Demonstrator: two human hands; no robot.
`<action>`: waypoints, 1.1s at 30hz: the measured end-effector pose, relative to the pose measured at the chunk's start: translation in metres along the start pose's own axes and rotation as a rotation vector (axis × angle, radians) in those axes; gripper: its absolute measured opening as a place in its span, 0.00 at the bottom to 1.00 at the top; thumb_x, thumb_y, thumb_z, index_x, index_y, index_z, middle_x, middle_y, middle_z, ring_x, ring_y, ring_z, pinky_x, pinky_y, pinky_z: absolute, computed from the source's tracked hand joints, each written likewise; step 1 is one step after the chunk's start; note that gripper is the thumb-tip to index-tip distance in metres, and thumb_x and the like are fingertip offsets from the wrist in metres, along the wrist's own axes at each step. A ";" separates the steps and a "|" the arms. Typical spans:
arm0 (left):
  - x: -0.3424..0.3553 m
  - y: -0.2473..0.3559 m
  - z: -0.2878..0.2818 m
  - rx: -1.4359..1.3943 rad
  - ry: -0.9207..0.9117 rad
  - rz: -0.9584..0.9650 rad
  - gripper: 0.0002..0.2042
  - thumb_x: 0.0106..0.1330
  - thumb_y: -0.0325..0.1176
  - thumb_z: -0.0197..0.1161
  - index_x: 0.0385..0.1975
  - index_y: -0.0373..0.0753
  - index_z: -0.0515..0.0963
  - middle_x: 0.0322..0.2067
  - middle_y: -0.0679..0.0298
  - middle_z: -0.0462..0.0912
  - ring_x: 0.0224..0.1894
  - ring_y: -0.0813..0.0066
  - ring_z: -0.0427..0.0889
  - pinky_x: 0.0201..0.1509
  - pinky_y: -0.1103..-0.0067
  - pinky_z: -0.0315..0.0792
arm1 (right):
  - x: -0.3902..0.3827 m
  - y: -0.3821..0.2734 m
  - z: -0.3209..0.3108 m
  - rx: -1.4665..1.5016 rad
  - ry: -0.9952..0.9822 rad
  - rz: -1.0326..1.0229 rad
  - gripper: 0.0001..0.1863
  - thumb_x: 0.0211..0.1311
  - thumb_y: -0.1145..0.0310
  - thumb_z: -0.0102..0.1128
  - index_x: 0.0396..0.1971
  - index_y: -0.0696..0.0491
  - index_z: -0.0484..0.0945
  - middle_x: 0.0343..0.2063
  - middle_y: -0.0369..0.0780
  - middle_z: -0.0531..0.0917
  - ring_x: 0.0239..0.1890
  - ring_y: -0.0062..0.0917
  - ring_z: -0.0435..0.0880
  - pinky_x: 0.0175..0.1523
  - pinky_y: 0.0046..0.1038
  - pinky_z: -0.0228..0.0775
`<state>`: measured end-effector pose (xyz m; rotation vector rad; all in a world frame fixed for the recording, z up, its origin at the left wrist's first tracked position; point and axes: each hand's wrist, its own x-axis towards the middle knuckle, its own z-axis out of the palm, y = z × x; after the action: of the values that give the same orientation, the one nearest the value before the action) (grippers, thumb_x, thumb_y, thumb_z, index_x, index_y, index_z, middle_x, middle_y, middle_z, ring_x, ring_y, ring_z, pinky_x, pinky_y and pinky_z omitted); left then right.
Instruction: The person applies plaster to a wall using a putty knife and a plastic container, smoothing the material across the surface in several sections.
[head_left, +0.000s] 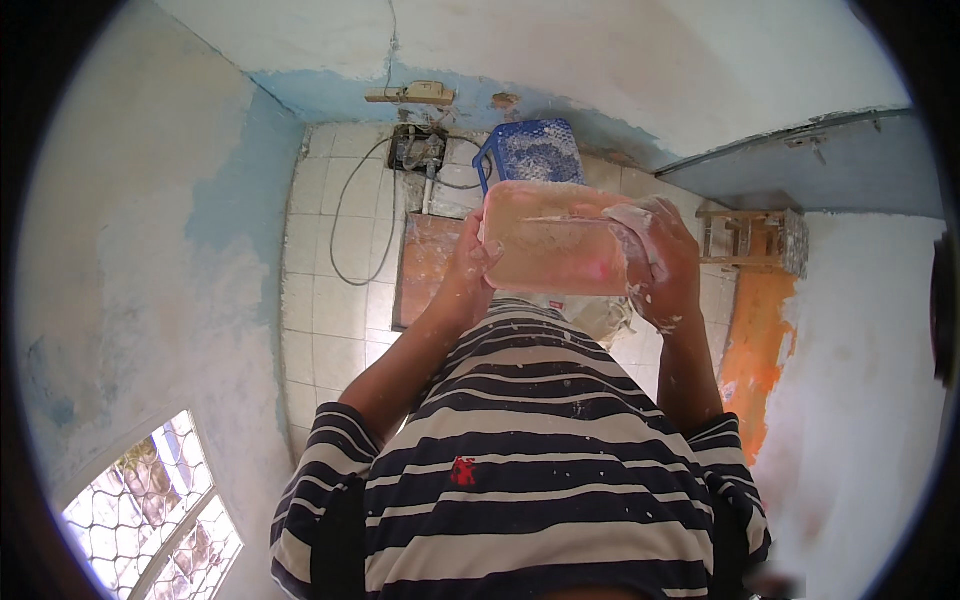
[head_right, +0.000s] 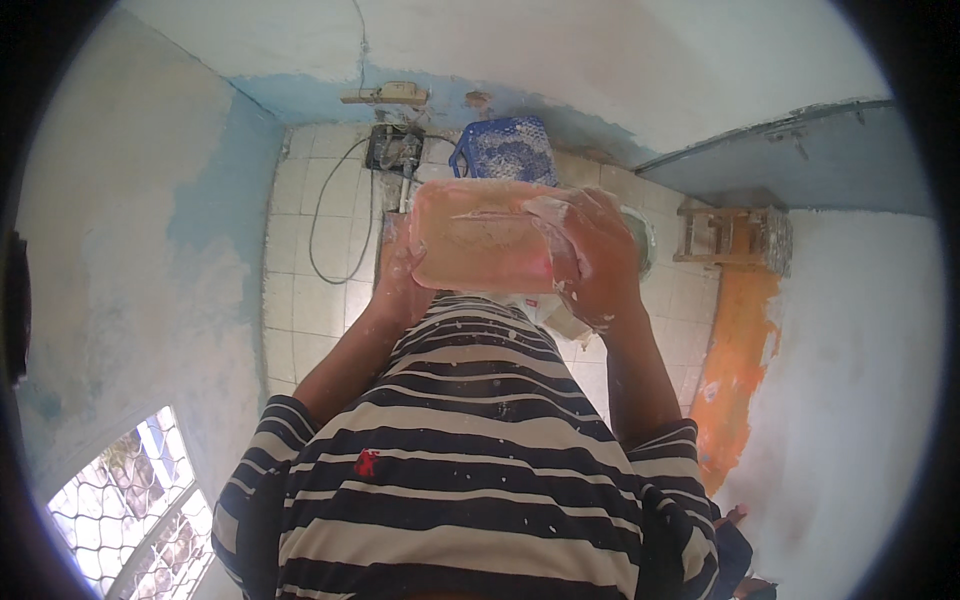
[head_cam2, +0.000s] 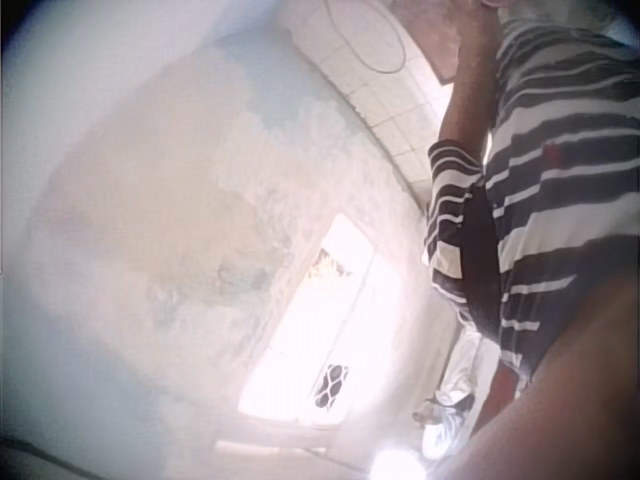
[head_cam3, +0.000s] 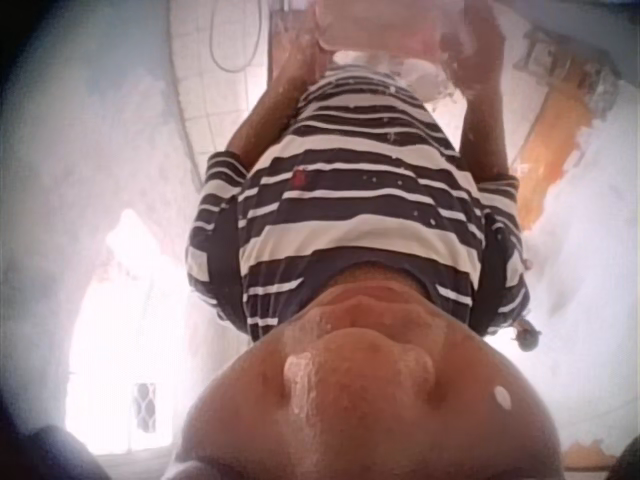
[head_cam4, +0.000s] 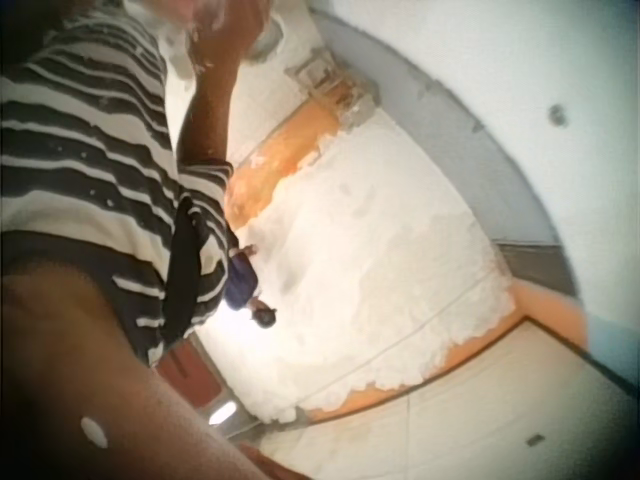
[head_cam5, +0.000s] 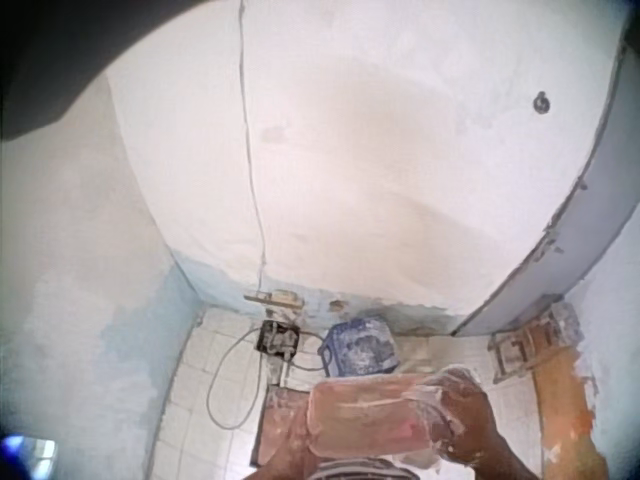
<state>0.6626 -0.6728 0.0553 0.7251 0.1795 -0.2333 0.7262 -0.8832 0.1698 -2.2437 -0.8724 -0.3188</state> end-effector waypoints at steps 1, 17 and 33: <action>-0.003 0.004 0.004 -0.013 -0.009 -0.007 0.42 0.56 0.53 0.67 0.64 0.40 0.52 0.60 0.59 0.63 0.63 0.67 0.66 0.63 0.67 0.67 | -0.001 -0.002 0.001 0.000 0.003 0.002 0.13 0.53 0.77 0.55 0.40 0.56 0.79 0.36 0.45 0.82 0.38 0.42 0.79 0.47 0.37 0.69; -0.002 0.006 -0.057 -0.151 -0.003 -0.166 0.27 0.71 0.48 0.44 0.65 0.42 0.57 0.59 0.59 0.68 0.57 0.62 0.74 0.51 0.62 0.75 | -0.001 -0.024 0.022 0.030 0.218 0.005 0.12 0.54 0.81 0.58 0.39 0.59 0.79 0.33 0.46 0.82 0.36 0.39 0.80 0.44 0.32 0.71; -0.021 0.011 -0.063 -0.076 0.205 -0.067 0.23 0.71 0.41 0.42 0.65 0.46 0.57 0.57 0.58 0.70 0.53 0.62 0.76 0.45 0.67 0.77 | -0.003 -0.028 0.041 0.137 0.207 0.014 0.10 0.56 0.84 0.59 0.39 0.63 0.78 0.33 0.46 0.82 0.35 0.32 0.81 0.45 0.26 0.71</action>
<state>0.6407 -0.6193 0.0212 0.6679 0.4057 -0.2145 0.7042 -0.8420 0.1530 -2.0478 -0.7459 -0.4627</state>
